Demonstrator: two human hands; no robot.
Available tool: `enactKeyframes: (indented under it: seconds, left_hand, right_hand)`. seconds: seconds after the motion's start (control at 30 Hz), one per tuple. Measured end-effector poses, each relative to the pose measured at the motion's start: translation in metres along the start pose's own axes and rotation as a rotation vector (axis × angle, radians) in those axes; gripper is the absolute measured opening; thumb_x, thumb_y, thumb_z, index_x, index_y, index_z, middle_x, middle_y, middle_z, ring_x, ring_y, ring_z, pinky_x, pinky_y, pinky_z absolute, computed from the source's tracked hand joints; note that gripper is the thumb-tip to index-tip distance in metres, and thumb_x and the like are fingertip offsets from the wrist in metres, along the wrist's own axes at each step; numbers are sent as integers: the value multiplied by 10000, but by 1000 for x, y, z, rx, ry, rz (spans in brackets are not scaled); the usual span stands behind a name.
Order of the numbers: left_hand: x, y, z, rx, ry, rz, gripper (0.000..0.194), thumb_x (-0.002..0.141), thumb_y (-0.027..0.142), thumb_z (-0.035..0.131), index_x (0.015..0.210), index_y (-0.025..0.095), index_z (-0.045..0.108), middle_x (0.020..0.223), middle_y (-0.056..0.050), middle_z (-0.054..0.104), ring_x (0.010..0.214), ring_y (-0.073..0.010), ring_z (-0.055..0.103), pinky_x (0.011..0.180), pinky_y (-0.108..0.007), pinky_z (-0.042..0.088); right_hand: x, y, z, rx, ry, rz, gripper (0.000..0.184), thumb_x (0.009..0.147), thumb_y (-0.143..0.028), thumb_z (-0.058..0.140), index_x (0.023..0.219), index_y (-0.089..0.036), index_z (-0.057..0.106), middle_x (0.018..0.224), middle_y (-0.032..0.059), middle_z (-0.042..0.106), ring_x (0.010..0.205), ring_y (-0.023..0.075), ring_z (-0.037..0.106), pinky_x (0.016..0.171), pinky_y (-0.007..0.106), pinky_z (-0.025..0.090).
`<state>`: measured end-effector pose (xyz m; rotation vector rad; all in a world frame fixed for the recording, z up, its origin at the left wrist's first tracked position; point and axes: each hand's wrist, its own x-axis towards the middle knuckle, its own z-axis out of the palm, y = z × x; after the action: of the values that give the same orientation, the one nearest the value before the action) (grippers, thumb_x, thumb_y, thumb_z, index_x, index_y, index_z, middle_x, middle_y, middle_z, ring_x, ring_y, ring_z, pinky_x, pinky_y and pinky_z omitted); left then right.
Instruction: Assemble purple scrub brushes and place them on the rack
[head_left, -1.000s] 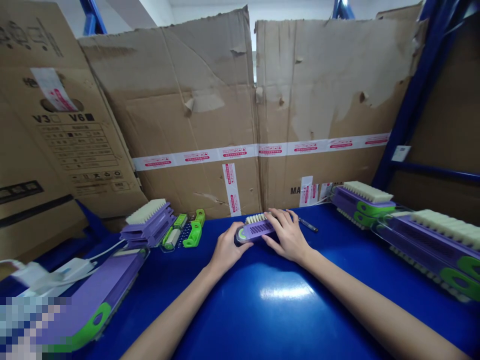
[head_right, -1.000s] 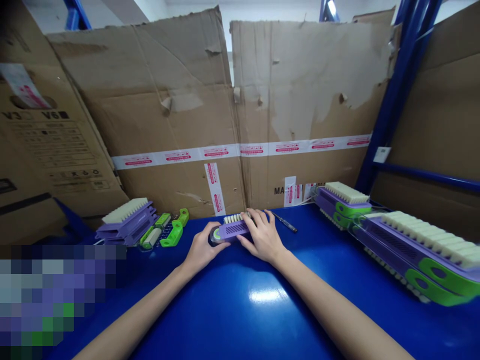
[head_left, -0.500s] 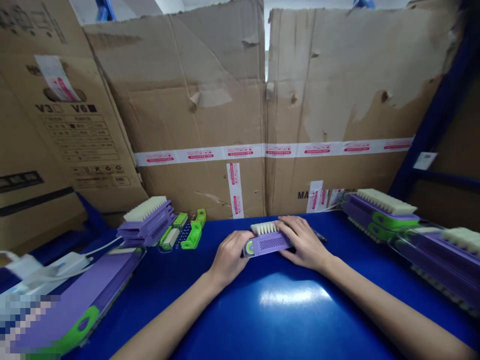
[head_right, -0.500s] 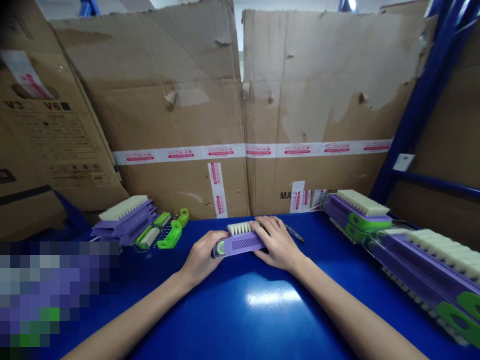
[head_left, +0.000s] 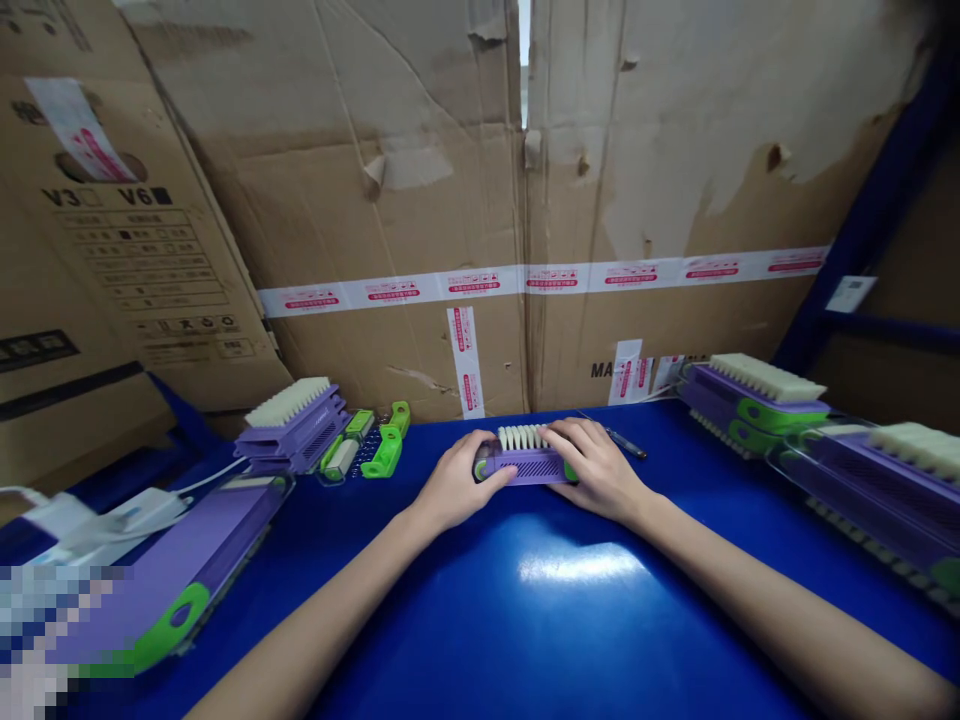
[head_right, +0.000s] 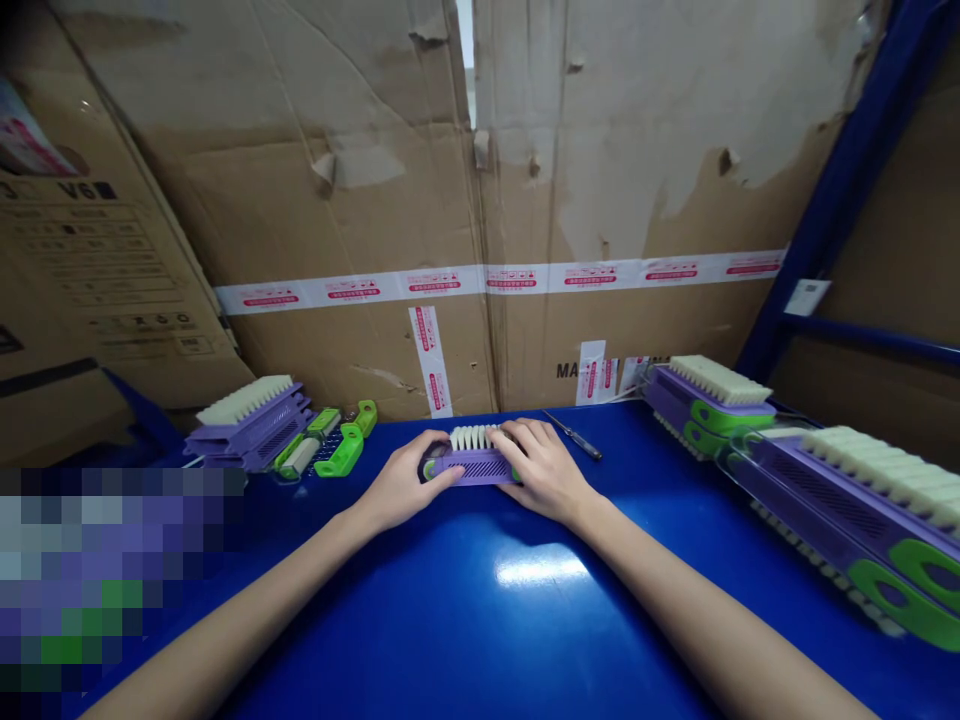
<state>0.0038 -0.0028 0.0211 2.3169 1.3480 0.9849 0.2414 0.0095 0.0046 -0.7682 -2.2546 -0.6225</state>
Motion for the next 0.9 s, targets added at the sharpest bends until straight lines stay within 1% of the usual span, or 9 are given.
enactKeyframes:
  seconds: [0.17, 0.27, 0.37, 0.47, 0.57, 0.63, 0.7, 0.8, 0.9]
  left_hand:
    - [-9, -15, -12, 71, -29, 69, 512, 694, 461, 707, 1115, 221, 542, 1125, -67, 614, 1046, -243, 575, 930, -421, 453]
    - [-15, -22, -18, 89, -30, 118, 558, 654, 439, 748, 1118, 215, 536, 1180, -86, 596, 1099, -253, 556, 963, -449, 440]
    - [-14, -24, -25, 122, -59, 163, 552, 660, 406, 751, 1128, 204, 537, 1205, -103, 588, 1153, -256, 528, 997, -455, 419]
    - [-8, -26, -36, 180, -77, 208, 453, 721, 274, 687, 1144, 214, 537, 1218, -93, 590, 1193, -252, 499, 1034, -466, 381]
    - [-5, -27, -49, 115, -80, 96, 394, 787, 157, 518, 1178, 208, 514, 1164, -84, 626, 1104, -207, 571, 998, -419, 424]
    - [-7, -24, -55, 31, -85, -11, 331, 835, 209, 452, 1156, 187, 527, 1104, -90, 654, 1038, -191, 612, 942, -376, 468]
    - [-10, -16, -57, 21, -106, -74, 332, 873, 361, 425, 1129, 191, 550, 1094, -94, 663, 1021, -203, 626, 900, -358, 489]
    - [-16, 2, -52, 215, -124, -152, 547, 808, 595, 451, 1180, 204, 538, 1145, -126, 648, 1032, -273, 628, 858, -382, 490]
    - [-19, 19, -44, 419, -168, -245, 857, 627, 697, 585, 1278, 154, 459, 1100, -198, 654, 962, -348, 650, 766, -388, 498]
  right_hand:
    - [3, -8, -2, 144, -54, 3, 712, 794, -468, 600, 1371, -149, 331, 1245, 191, 497, 1146, 334, 459, 934, 527, 418]
    - [4, -12, -1, 254, -88, 135, 811, 771, -499, 612, 1411, -154, 253, 1360, 215, 384, 1267, 351, 372, 990, 552, 384]
    - [3, -16, -1, 373, -138, 254, 814, 779, -475, 611, 1417, -142, 231, 1378, 218, 372, 1272, 331, 397, 996, 507, 409]
    - [1, -21, -2, 502, -82, 280, 684, 831, -444, 549, 1396, -178, 271, 1281, 175, 493, 1074, 278, 572, 904, 455, 490]
    - [0, -28, -4, 572, 17, 344, 532, 906, -368, 437, 1383, -198, 274, 1127, 118, 586, 716, 165, 634, 774, 387, 543]
    - [1, -32, -4, 505, -15, 333, 484, 917, -334, 422, 1366, -193, 308, 1087, 113, 603, 714, 165, 631, 770, 381, 542]
    - [4, -35, -3, 424, -82, 288, 462, 918, -316, 422, 1352, -183, 337, 1079, 125, 608, 781, 189, 637, 768, 380, 542]
    - [7, -37, -3, 338, -136, 250, 454, 922, -301, 406, 1354, -177, 343, 1077, 136, 612, 849, 216, 640, 772, 389, 541]
    - [7, -37, -3, 297, -156, 253, 454, 927, -300, 394, 1358, -171, 335, 1096, 146, 606, 893, 230, 638, 796, 402, 535]
